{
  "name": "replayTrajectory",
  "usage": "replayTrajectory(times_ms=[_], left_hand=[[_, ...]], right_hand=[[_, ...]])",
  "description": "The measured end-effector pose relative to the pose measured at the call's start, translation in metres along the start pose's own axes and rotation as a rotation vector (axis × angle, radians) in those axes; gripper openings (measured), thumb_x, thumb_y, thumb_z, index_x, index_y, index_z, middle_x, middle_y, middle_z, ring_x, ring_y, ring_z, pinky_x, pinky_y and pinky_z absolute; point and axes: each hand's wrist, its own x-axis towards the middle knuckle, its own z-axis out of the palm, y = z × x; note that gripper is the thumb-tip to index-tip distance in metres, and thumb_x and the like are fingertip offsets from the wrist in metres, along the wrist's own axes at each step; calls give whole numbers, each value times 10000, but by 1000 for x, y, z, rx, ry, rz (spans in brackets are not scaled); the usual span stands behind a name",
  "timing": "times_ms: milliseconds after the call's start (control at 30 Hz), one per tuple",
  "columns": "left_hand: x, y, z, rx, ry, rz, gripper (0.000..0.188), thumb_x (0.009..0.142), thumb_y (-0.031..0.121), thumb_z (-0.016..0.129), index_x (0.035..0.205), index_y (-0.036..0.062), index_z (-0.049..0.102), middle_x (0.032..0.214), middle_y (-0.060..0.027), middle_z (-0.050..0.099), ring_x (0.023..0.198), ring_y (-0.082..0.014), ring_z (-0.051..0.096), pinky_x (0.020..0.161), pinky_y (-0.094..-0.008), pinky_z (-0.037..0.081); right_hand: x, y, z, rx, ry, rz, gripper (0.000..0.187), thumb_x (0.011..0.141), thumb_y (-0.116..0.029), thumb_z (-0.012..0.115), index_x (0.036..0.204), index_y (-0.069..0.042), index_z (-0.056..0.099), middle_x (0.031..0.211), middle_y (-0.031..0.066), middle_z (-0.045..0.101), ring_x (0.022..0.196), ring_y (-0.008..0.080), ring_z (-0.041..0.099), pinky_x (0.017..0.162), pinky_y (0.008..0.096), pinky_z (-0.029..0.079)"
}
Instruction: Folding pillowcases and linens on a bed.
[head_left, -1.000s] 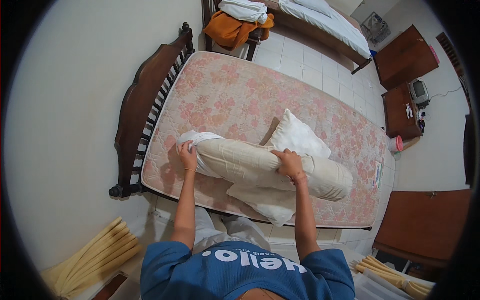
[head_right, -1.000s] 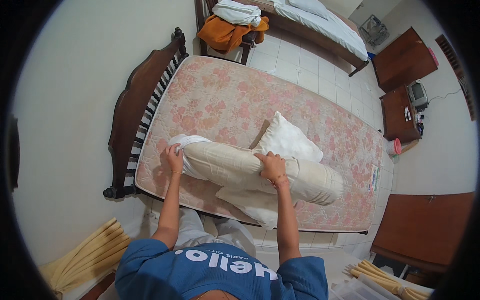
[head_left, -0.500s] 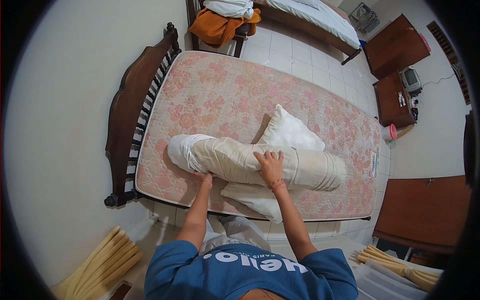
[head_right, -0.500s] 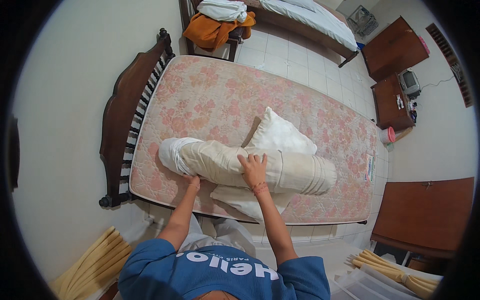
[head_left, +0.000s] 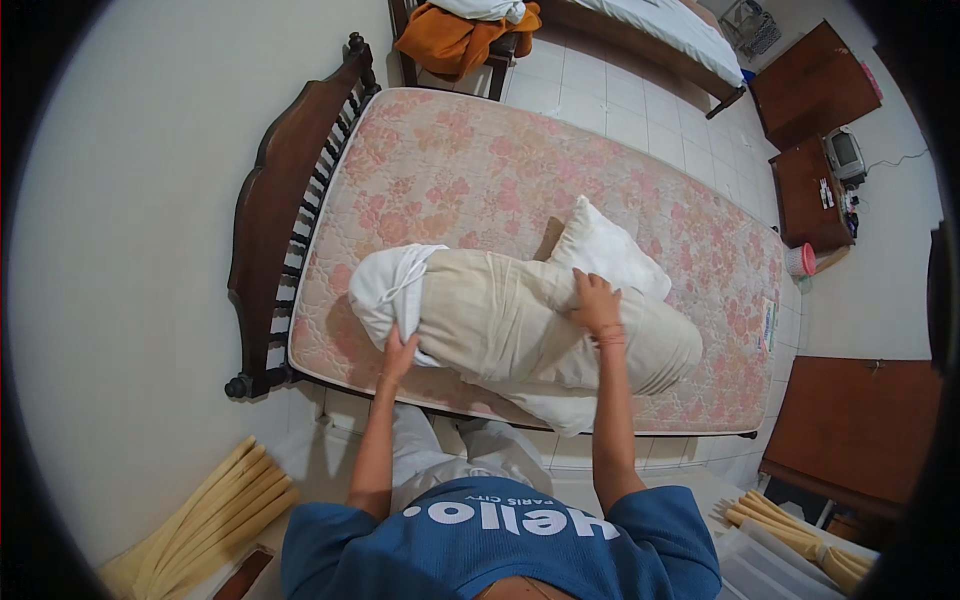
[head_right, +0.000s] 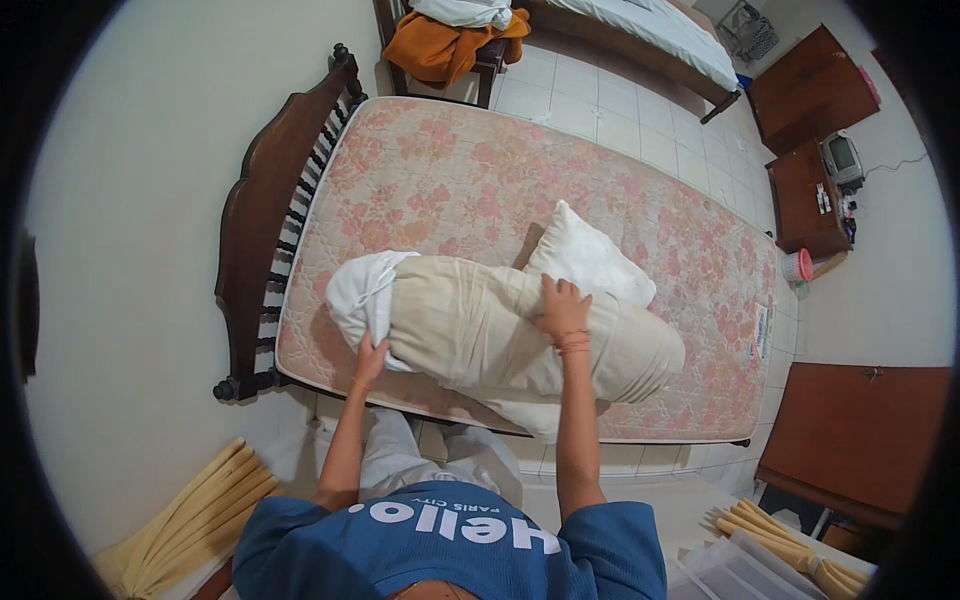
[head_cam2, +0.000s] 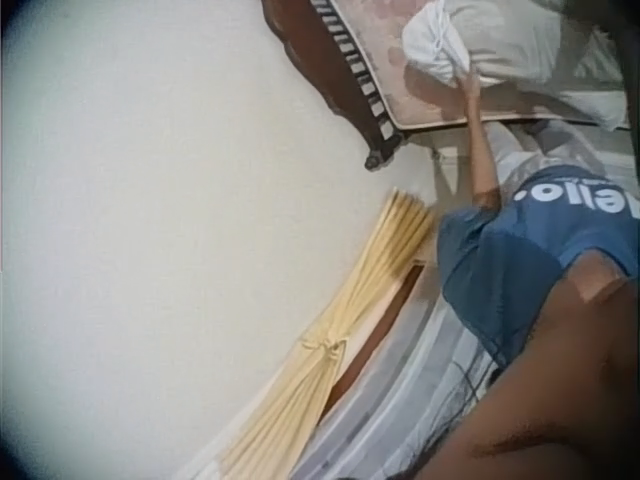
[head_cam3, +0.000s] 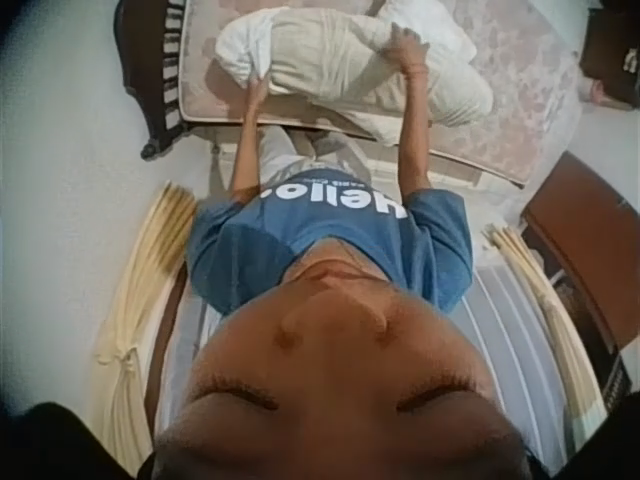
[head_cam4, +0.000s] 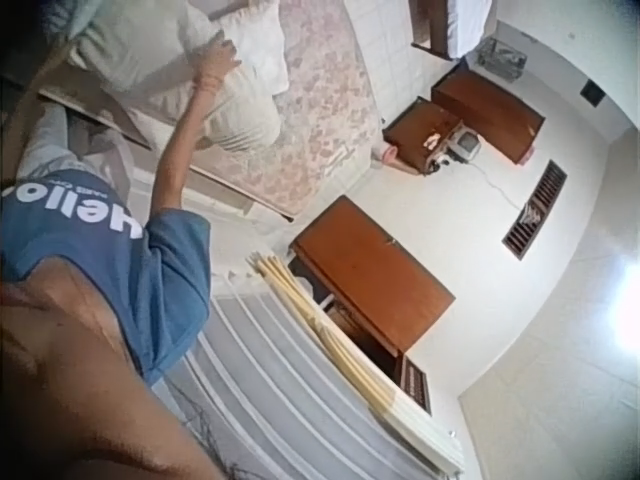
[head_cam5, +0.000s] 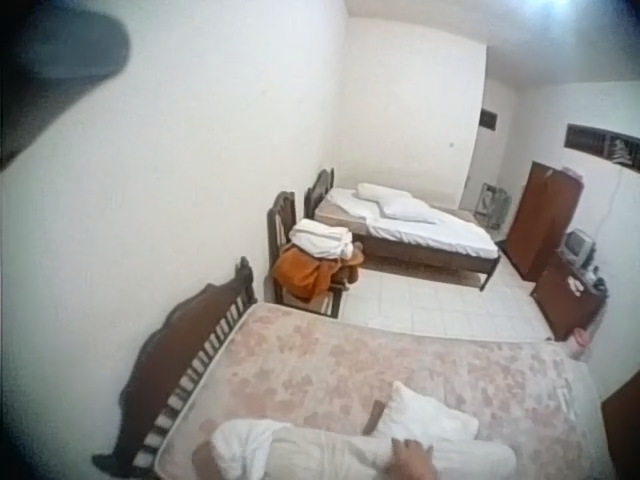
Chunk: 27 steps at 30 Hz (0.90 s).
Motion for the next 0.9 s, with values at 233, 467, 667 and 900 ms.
replayTrajectory(times_ms=[233,467,667,900], left_hand=[[24,-64,44,223,-15,-71,672,693,220,603,1245,-40,324,1061,-240,526,968,-338,524,826,-396,402],[-8,-50,75,307,115,263,956,576,103,684,1354,38,133,1253,-255,354,1111,-416,356,957,-439,265],[-1,-40,31,324,235,326,687,592,-80,565,1216,49,311,1102,-204,432,1045,-379,404,897,-412,315],[31,6,-48,434,134,331,369,632,-67,514,975,25,418,959,-177,464,952,-356,440,863,-399,337]], right_hand=[[-22,-117,140,-186,38,-314,657,731,-260,575,1329,-250,303,1361,219,266,1278,379,216,909,702,157],[-2,-85,202,-422,412,-263,570,730,-189,573,1265,-255,390,1308,146,351,1223,318,318,896,671,210],[13,-94,138,2,104,-229,228,574,-147,633,797,-147,583,813,55,600,807,224,573,696,402,395],[-37,-72,45,82,266,-180,206,533,-118,632,737,-140,607,703,58,611,707,237,589,618,381,406]])
